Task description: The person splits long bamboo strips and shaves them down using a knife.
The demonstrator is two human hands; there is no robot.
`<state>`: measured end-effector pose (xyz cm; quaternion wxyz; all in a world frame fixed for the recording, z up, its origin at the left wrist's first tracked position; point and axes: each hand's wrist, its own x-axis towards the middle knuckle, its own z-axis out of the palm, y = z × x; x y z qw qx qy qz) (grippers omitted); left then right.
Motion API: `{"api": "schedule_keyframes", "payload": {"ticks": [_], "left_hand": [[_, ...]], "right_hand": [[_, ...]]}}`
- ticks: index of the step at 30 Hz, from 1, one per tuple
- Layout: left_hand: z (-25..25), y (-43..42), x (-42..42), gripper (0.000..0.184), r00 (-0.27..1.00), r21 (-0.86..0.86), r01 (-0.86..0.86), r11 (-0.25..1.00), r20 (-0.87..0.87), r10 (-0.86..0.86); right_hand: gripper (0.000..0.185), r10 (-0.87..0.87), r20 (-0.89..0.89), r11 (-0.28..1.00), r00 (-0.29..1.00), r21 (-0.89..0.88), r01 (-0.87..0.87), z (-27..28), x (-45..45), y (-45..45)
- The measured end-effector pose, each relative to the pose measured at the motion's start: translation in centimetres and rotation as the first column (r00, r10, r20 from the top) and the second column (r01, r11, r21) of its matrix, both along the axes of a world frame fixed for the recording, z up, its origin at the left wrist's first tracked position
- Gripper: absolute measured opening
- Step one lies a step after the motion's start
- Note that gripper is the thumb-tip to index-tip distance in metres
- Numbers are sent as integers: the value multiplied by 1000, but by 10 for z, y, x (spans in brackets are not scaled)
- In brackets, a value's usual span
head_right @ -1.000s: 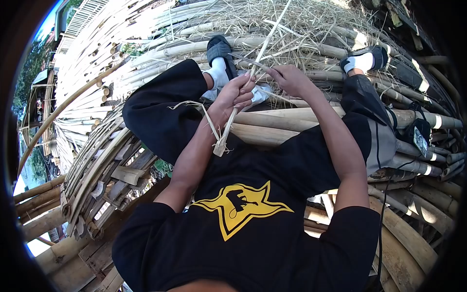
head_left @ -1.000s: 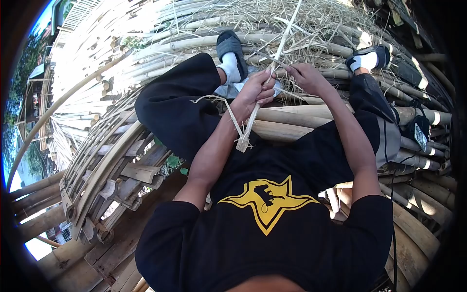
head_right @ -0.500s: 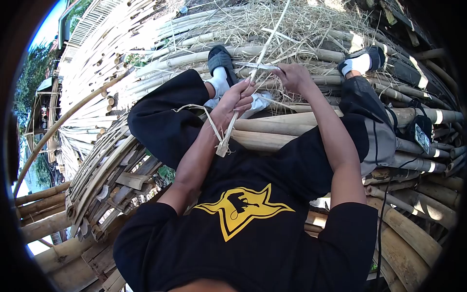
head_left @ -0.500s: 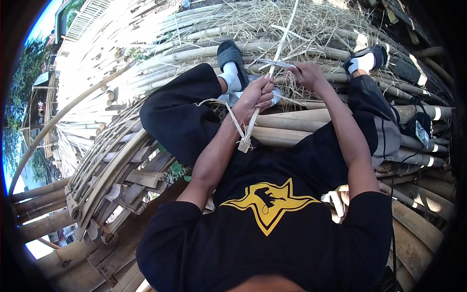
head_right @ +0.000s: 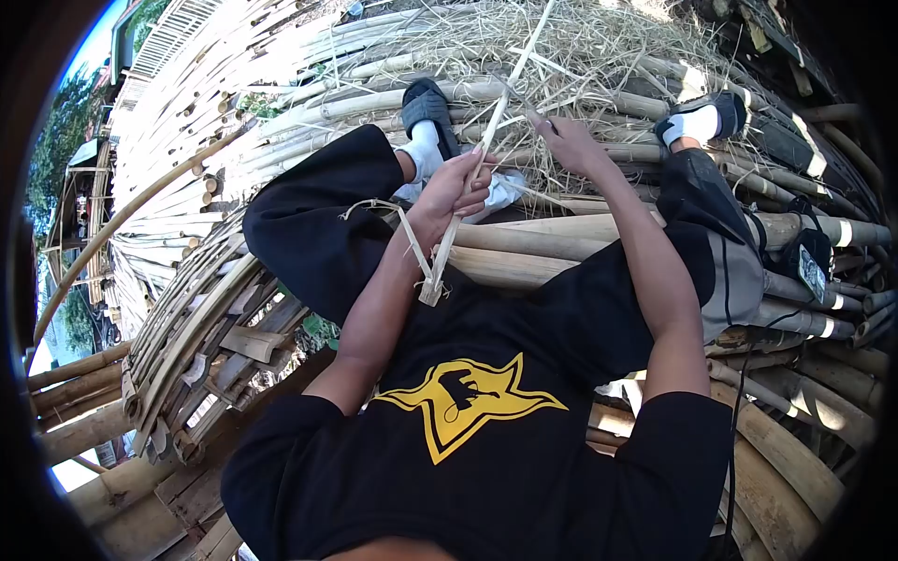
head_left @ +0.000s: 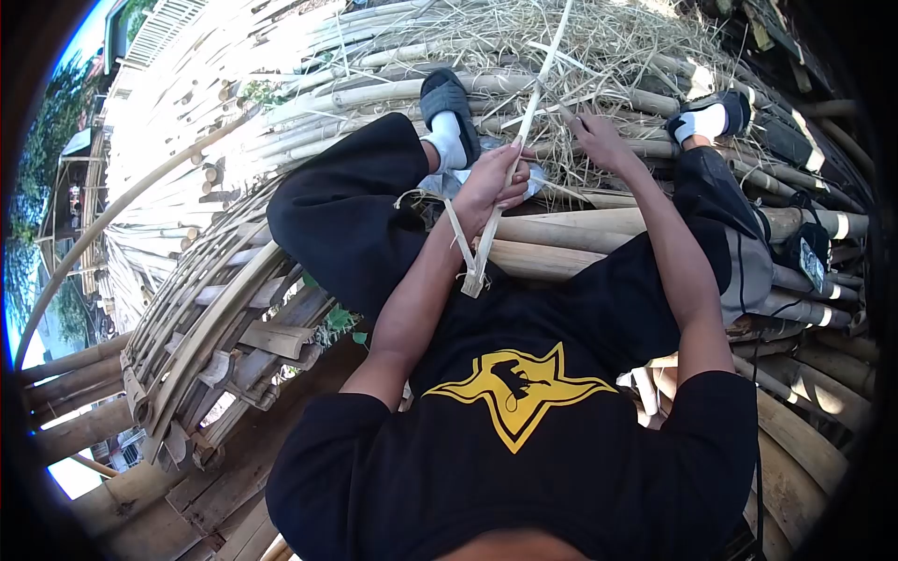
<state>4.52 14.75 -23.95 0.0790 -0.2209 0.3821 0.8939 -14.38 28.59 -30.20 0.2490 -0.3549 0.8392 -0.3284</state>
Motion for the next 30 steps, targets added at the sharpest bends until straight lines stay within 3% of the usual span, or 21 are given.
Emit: {"api": "schedule_keyframes", "payload": {"ticks": [2,6,9,12,14,19,22,29,30], "left_hand": [[-1,-1,-3,30,1000,-37,20,999,5,-19],[-8,-3,-3,28,1000,-59,16,998,-4,-17],[-9,-1,-3,27,999,-183,26,983,42,-18],[-12,1,-4,27,997,-211,39,977,78,-23],[-13,1,-4,26,996,-209,17,978,85,1],[-13,-2,-4,22,996,-181,-10,983,81,25],[-16,-1,-7,20,994,-116,-14,993,103,26],[-11,3,-6,18,994,1,-9,1000,110,9],[-8,4,-6,17,992,27,-12,1000,128,9]], "right_hand": [[44,79,-126,997,989,25,-77,24,15,-1],[40,89,-123,996,988,21,-87,44,31,3],[38,163,-219,986,962,14,-164,56,36,10],[37,157,-161,986,974,79,-146,68,39,14],[37,125,-201,992,972,10,-126,68,38,16],[42,25,-234,998,972,65,-10,82,32,20],[42,-9,-352,995,936,-95,-26,65,33,20],[37,-279,-44,908,959,-336,249,80,21,19],[36,-229,-53,943,972,-260,208,85,21,20]]}}
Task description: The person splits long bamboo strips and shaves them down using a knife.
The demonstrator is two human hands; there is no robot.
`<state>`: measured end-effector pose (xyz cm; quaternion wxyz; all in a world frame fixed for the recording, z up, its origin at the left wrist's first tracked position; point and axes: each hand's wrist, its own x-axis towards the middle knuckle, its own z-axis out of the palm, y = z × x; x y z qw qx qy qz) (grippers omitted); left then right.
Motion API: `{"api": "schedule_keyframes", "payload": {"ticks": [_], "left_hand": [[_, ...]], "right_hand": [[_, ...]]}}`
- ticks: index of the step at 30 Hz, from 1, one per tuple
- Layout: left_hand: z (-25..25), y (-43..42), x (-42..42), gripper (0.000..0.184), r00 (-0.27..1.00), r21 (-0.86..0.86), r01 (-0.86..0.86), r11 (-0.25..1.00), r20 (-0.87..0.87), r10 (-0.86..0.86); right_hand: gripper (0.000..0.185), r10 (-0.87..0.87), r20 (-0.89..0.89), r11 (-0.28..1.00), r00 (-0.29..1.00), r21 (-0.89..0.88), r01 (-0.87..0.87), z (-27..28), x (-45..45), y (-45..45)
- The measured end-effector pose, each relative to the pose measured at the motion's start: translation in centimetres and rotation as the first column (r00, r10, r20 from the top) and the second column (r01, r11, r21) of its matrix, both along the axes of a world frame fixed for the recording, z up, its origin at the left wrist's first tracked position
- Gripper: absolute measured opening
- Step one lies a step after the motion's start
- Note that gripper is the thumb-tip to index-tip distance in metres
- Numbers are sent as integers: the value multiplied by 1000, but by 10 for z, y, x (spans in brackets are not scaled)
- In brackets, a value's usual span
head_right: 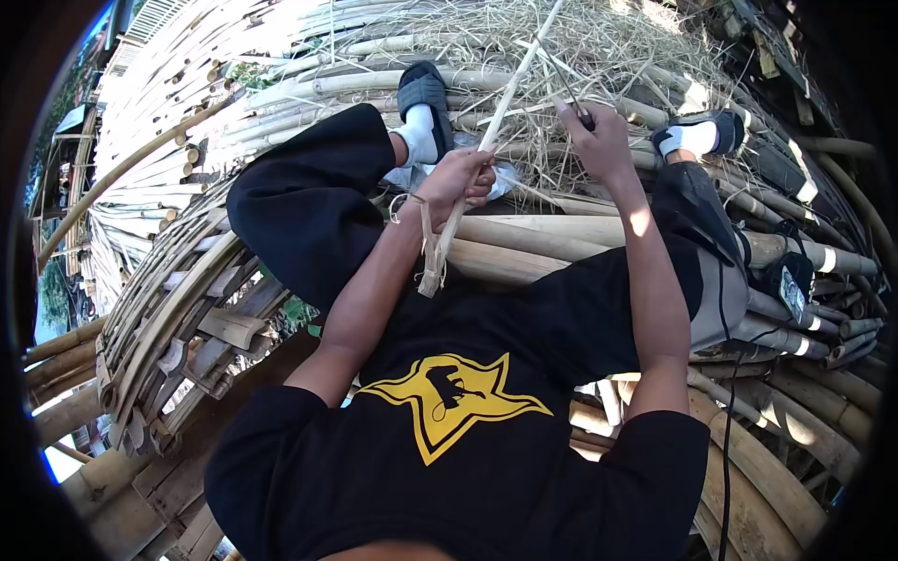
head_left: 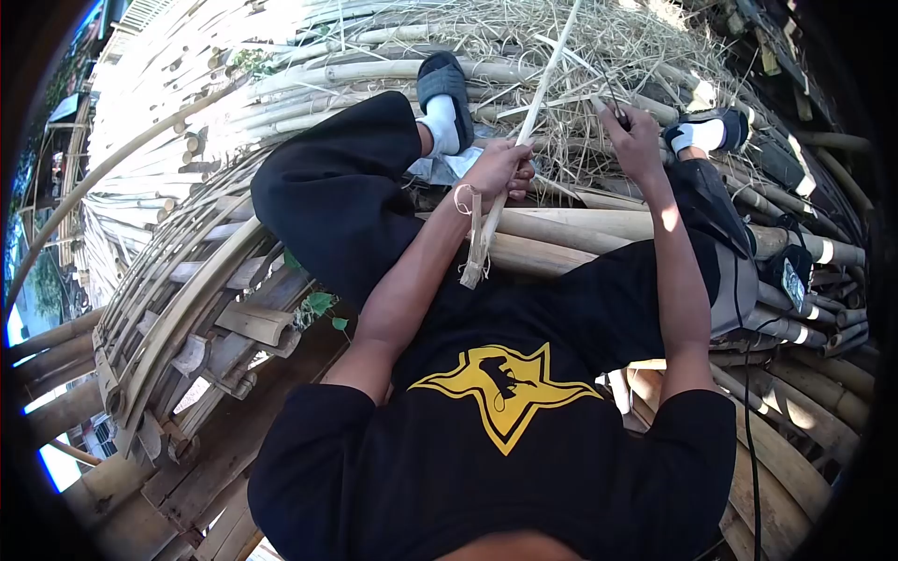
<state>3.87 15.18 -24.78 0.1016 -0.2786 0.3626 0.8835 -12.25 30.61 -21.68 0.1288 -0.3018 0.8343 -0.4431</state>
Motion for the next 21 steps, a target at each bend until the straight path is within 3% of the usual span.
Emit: {"api": "schedule_keyframes", "payload": {"ticks": [1,4,5,8,10,11,13,15,17,20,21], "left_hand": [[0,-1,-1,17,1000,0,-2,1000,-6,2],[-3,-4,0,17,996,19,85,996,-34,-84],[-5,-4,0,17,996,17,87,996,-33,-86],[-11,0,1,22,994,-85,99,991,-46,-104],[-14,5,2,27,991,-293,129,947,3,-135],[-16,7,1,27,991,-292,128,948,2,-133],[-20,11,1,28,990,-459,136,878,22,-141],[-20,14,0,28,987,-492,148,858,20,-159],[-18,18,0,28,984,-524,159,837,19,-175],[-17,23,-1,27,992,-542,118,832,32,-120],[-18,22,-2,26,994,-429,109,897,36,-104]], "right_hand": [[36,2,-6,1000,1000,0,-2,1,2,0],[32,310,-127,922,942,282,-265,-13,10,-1],[32,308,-127,923,943,280,-264,-18,12,-3],[33,282,-67,833,957,511,-210,-18,17,-14],[32,274,-60,809,960,554,-196,-23,12,-18],[32,263,-51,782,963,596,-182,-28,9,-19],[34,255,-95,795,962,587,-152,-41,4,-17],[36,250,-141,808,958,576,-126,-45,-1,-19],[40,111,-97,769,989,639,-24,-42,-2,-23],[44,42,-17,733,999,680,-20,-48,-12,-26],[44,47,-18,731,999,682,-23,-49,-14,-27]]}}
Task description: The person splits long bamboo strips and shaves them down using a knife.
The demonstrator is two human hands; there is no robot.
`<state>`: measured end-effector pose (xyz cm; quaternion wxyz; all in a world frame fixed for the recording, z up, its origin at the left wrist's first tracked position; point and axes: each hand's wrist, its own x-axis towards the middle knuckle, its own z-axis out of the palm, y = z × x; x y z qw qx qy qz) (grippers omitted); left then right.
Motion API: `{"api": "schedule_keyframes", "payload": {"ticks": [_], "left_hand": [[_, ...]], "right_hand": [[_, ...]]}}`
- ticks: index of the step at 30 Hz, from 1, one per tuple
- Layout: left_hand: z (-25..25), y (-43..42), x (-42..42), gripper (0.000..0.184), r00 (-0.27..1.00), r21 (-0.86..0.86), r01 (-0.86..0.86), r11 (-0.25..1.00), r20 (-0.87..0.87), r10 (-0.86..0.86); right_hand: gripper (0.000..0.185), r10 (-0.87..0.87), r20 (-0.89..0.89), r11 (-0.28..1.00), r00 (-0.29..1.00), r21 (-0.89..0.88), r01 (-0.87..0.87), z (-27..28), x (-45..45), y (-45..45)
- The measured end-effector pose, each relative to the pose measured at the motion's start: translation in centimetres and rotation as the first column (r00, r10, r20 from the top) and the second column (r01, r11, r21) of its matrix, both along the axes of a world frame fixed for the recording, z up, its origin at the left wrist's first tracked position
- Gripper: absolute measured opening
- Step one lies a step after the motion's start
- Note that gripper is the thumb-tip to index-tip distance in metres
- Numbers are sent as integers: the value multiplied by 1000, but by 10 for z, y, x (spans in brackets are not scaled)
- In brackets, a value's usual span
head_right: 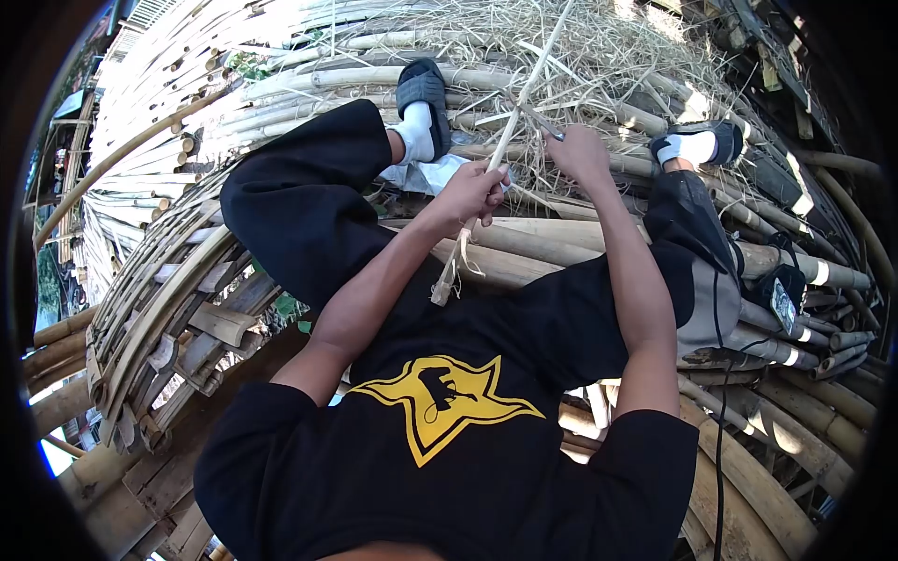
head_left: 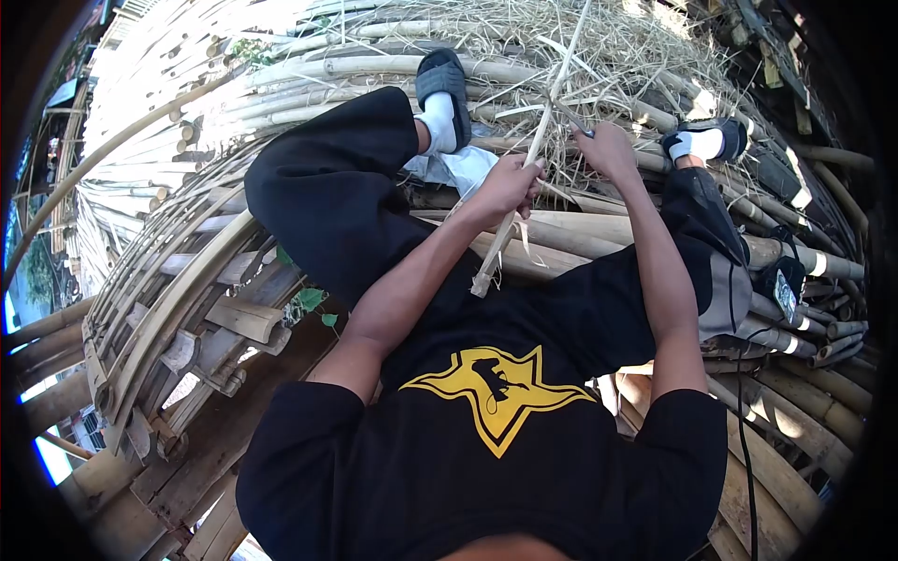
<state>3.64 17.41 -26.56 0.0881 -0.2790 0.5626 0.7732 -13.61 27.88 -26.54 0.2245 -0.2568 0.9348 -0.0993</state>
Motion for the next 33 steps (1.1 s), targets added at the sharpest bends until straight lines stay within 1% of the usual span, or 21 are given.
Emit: {"api": "schedule_keyframes", "payload": {"ticks": [1,2,4,5,7,8,10,11,13,14,16,17,18,20,24,26,27,29,30,32,33], "left_hand": [[-1,-1,-1,25,1000,128,-21,992,20,18],[-2,-2,0,25,1000,131,-25,991,20,23],[0,-7,2,25,999,426,-52,903,29,44],[0,-7,3,25,999,427,-54,903,29,46],[2,-9,4,26,998,611,-56,790,30,47],[2,-9,4,26,998,612,-58,789,29,50],[13,-6,4,29,993,551,-80,830,121,15],[11,-5,5,29,993,554,-81,828,119,18],[5,-4,5,33,999,416,-3,909,45,-17],[2,-2,5,33,999,418,-5,909,42,-14],[2,5,4,38,997,158,36,987,61,-47],[1,6,4,39,997,97,31,995,71,-38],[-1,7,3,39,997,98,30,995,71,-37],[-5,8,3,39,998,-75,20,997,65,-15],[-2,7,4,39,998,-49,21,999,66,-18],[-2,6,3,38,998,-112,25,993,62,-18],[-3,6,3,38,998,-109,25,994,62,-18],[-5,6,2,38,998,-203,28,979,60,-16],[-6,6,3,38,998,-203,28,979,61,-16],[-7,8,2,40,998,-319,42,947,47,-29],[-5,8,3,40,998,-319,43,947,48,-30]], "right_hand": [[45,-26,8,999,1000,18,26,0,-1,-1],[46,-53,16,998,998,37,52,-1,-1,-2],[48,-54,11,998,998,44,53,-5,-3,-5],[50,-59,6,997,998,47,58,-6,-4,-6],[51,-31,2,999,1000,44,31,-6,-3,-6],[52,-6,-2,999,1000,41,6,-7,-3,-6],[55,13,-19,999,1000,29,-12,-9,-3,-5],[58,28,-36,999,999,18,-28,-11,-4,-4],[58,35,-41,999,999,31,-34,-9,-3,-4],[58,40,-43,999,998,39,-38,-9,-3,-6],[57,41,-48,998,998,46,-39,-1,0,-10],[52,18,-35,998,999,57,-16,1,0,-11],[47,-7,-22,998,1000,68,8,2,0,-12],[46,-22,-38,997,999,73,25,-6,-7,-11],[39,-31,-61,998,998,58,34,-5,-9,-10],[37,-21,-90,998,996,61,26,-5,-9,-11],[35,-12,-120,998,993,62,20,-5,-9,-11],[34,-28,-128,998,991,46,34,-4,-9,-10],[33,-45,-138,998,989,28,49,-3,-9,-10],[33,-42,-140,998,989,31,47,-1,-9,-10],[33,-39,-141,999,989,33,44,-1,-9,-10]]}}
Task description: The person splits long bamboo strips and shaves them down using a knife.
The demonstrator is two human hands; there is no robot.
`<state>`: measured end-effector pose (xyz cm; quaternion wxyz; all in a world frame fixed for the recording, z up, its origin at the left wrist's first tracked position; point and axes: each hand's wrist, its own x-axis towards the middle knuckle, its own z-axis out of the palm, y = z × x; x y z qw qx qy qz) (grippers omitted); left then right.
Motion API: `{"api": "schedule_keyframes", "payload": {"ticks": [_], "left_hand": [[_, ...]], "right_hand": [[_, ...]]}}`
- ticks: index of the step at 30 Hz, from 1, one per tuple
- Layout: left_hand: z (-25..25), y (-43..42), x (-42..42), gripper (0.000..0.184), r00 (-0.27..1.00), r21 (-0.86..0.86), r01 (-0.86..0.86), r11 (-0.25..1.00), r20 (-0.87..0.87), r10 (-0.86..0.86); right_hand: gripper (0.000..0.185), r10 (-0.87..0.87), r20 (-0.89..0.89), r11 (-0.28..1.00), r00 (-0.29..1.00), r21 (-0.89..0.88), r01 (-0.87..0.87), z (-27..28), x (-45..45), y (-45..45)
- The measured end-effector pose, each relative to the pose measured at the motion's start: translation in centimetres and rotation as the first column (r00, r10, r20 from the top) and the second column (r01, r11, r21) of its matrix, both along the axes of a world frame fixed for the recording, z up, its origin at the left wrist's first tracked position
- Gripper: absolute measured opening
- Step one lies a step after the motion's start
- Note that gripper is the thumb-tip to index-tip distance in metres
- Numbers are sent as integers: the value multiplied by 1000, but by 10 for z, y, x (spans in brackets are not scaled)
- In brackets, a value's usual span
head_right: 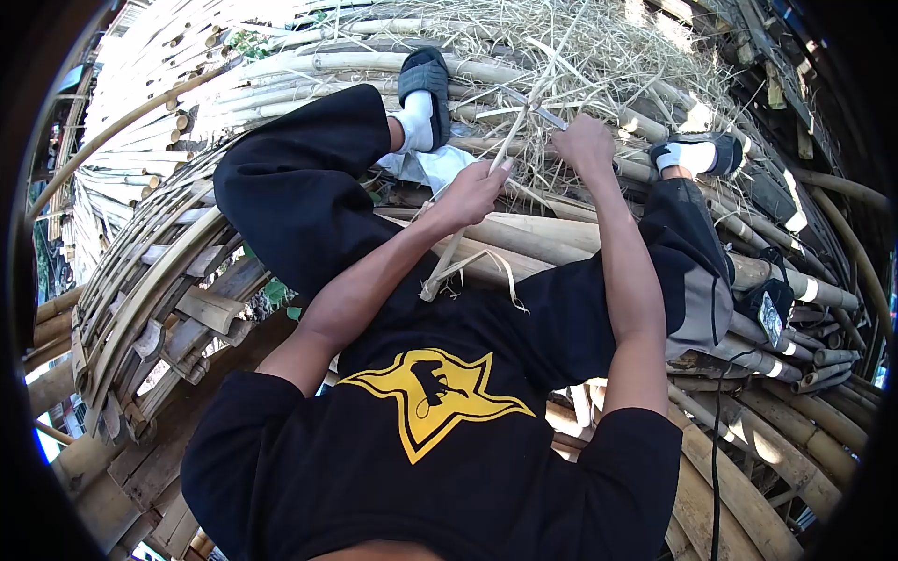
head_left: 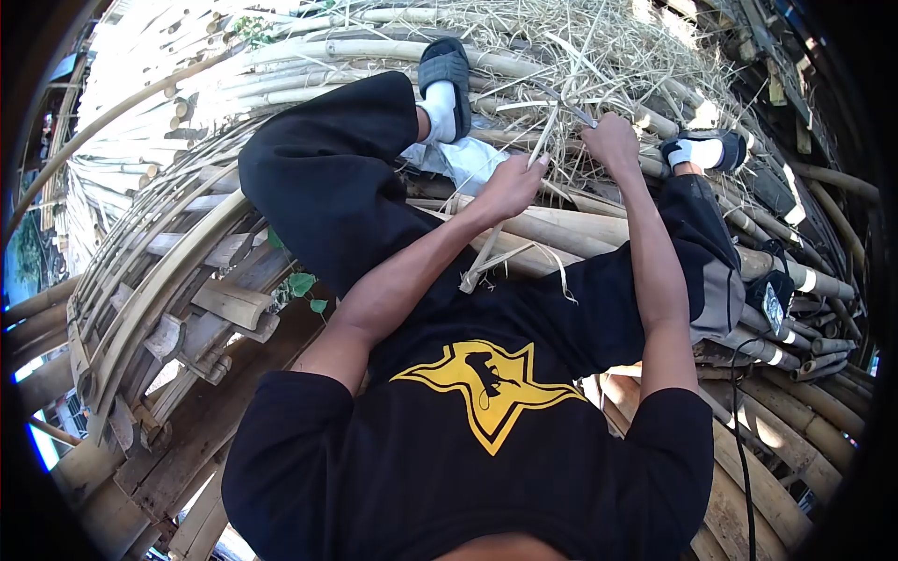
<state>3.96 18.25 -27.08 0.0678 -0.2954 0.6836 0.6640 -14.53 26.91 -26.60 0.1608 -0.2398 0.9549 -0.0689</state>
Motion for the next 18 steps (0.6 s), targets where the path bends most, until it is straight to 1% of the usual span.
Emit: {"api": "schedule_keyframes", "payload": {"ticks": [2,6,9,11,12,14,18], "left_hand": [[3,1,1,45,1000,-178,28,984,4,-27],[3,0,2,45,999,-183,39,982,20,-36],[6,0,1,45,999,-137,42,990,28,-39],[10,1,2,44,999,-239,40,970,4,-40],[11,2,2,44,999,-239,40,970,4,-40],[12,3,2,43,999,-306,50,951,20,-46],[11,3,3,43,998,-343,62,937,15,-60]], "right_hand": [[34,6,-10,1000,1000,-2,-6,-4,-2,0],[34,-4,-14,1000,1000,-20,4,-9,-4,0],[35,-6,-11,1000,1000,-17,6,-9,-5,1],[35,-4,-26,1000,1000,-13,3,-9,-4,1],[35,1,-42,1000,999,-11,-1,-9,-4,1],[34,0,-40,1000,999,-9,-1,-8,-3,1],[34,6,-54,1000,999,-13,-7,-9,-4,2]]}}
